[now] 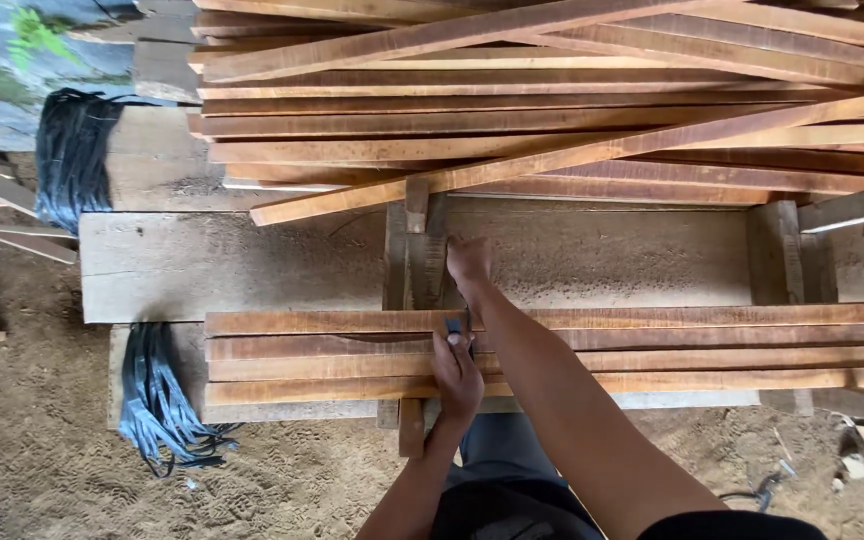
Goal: The recorder aligns a set of thin wooden strips and prepares to secure them with a plastic tie.
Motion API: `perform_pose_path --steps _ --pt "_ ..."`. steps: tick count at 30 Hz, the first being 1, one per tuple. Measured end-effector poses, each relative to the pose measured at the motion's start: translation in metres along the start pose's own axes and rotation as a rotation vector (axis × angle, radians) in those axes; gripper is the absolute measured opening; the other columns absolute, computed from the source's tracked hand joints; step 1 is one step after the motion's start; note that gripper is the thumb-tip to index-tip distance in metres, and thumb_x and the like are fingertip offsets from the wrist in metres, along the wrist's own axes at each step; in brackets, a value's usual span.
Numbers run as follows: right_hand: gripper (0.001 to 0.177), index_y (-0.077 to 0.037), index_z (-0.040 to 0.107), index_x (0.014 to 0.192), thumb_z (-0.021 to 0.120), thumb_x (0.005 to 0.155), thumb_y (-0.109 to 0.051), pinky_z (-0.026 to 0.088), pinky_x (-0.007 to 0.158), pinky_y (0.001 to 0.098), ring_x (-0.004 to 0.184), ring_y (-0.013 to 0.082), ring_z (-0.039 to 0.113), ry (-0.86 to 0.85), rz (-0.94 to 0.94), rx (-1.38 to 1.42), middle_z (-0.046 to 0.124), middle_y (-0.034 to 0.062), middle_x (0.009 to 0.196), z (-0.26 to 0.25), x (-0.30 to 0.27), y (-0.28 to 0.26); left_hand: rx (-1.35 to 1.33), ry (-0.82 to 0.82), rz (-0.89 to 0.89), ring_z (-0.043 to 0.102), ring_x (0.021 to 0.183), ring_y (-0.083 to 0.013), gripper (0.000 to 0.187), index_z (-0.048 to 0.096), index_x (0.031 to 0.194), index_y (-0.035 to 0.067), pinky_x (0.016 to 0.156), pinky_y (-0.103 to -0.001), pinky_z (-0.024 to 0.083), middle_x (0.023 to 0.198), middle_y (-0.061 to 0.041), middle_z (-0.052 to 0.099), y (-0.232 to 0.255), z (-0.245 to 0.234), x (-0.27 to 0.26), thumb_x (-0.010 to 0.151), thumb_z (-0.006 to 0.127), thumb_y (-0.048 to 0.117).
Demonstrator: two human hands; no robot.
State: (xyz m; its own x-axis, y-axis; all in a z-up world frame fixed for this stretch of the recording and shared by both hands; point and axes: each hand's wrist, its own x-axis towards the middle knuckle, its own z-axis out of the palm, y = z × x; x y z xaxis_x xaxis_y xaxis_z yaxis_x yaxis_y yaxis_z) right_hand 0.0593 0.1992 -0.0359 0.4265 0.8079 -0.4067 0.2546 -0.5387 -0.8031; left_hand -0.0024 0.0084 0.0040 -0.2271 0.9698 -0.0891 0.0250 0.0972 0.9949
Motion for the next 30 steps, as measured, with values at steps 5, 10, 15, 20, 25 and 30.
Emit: perform_pose_path --steps 5,10,15,20,25,30 --pt "0.047 -0.002 0.054 0.053 0.067 0.091 -0.027 0.030 0.039 0.0417 0.034 0.0152 0.036 0.015 0.024 -0.141 0.039 0.0063 0.042 0.014 0.025 0.029 0.037 -0.018 0.008 0.069 0.084 -0.0430 0.029 0.050 0.110 0.000 0.084 -0.063 0.066 0.085 -0.018 0.060 0.035 -0.003 0.004 0.114 0.024 0.015" --pt "0.043 0.000 0.060 0.057 0.069 0.087 -0.029 0.035 0.040 0.0409 0.038 0.0194 0.049 0.050 0.087 -0.176 0.049 0.0099 0.048 0.021 0.035 0.061 -0.010 -0.042 0.026 0.055 0.052 -0.0284 0.029 0.052 0.112 0.003 0.054 -0.035 0.050 0.072 -0.013 0.056 0.024 -0.006 -0.002 0.114 0.024 0.013" --pt "0.039 -0.001 0.066 0.063 0.069 0.088 -0.030 0.040 0.042 0.0410 0.039 0.0212 0.055 0.077 0.067 -0.073 0.055 0.0118 0.051 0.022 0.035 0.056 0.000 -0.047 0.106 0.038 0.045 -0.0144 0.042 0.034 0.151 -0.001 0.054 -0.032 0.041 0.071 -0.011 0.058 0.005 -0.001 0.000 0.113 0.025 0.014" --pt "0.051 -0.016 0.043 0.049 0.059 0.097 -0.023 0.036 0.049 0.0347 0.039 0.0102 0.029 0.130 0.048 0.089 0.031 -0.0006 0.043 -0.019 -0.016 -0.023 0.180 -0.167 -0.090 0.045 0.046 -0.0163 0.025 0.045 0.107 0.009 0.053 -0.031 0.040 0.063 -0.007 0.051 0.078 -0.005 0.010 0.115 0.024 0.018" --pt "0.046 -0.018 0.039 0.049 0.058 0.091 -0.020 0.033 0.044 0.0355 0.039 0.0060 0.029 0.166 0.065 0.163 0.031 -0.0022 0.041 -0.046 -0.028 -0.040 0.327 -0.239 -0.137 0.058 0.055 -0.0303 0.033 0.049 0.117 0.007 0.054 -0.040 0.045 0.071 -0.018 0.057 0.099 0.000 0.019 0.115 0.021 0.025" --pt "0.046 0.011 0.072 0.089 0.068 0.079 -0.034 0.059 0.046 0.0527 0.060 0.0339 0.072 0.142 0.112 0.123 0.068 0.0225 0.074 -0.037 0.058 0.044 0.597 -0.368 -0.075 0.069 0.083 -0.0552 0.032 0.050 0.103 0.005 0.065 -0.062 0.053 0.085 -0.033 0.063 0.027 -0.001 0.073 0.112 0.030 0.028"
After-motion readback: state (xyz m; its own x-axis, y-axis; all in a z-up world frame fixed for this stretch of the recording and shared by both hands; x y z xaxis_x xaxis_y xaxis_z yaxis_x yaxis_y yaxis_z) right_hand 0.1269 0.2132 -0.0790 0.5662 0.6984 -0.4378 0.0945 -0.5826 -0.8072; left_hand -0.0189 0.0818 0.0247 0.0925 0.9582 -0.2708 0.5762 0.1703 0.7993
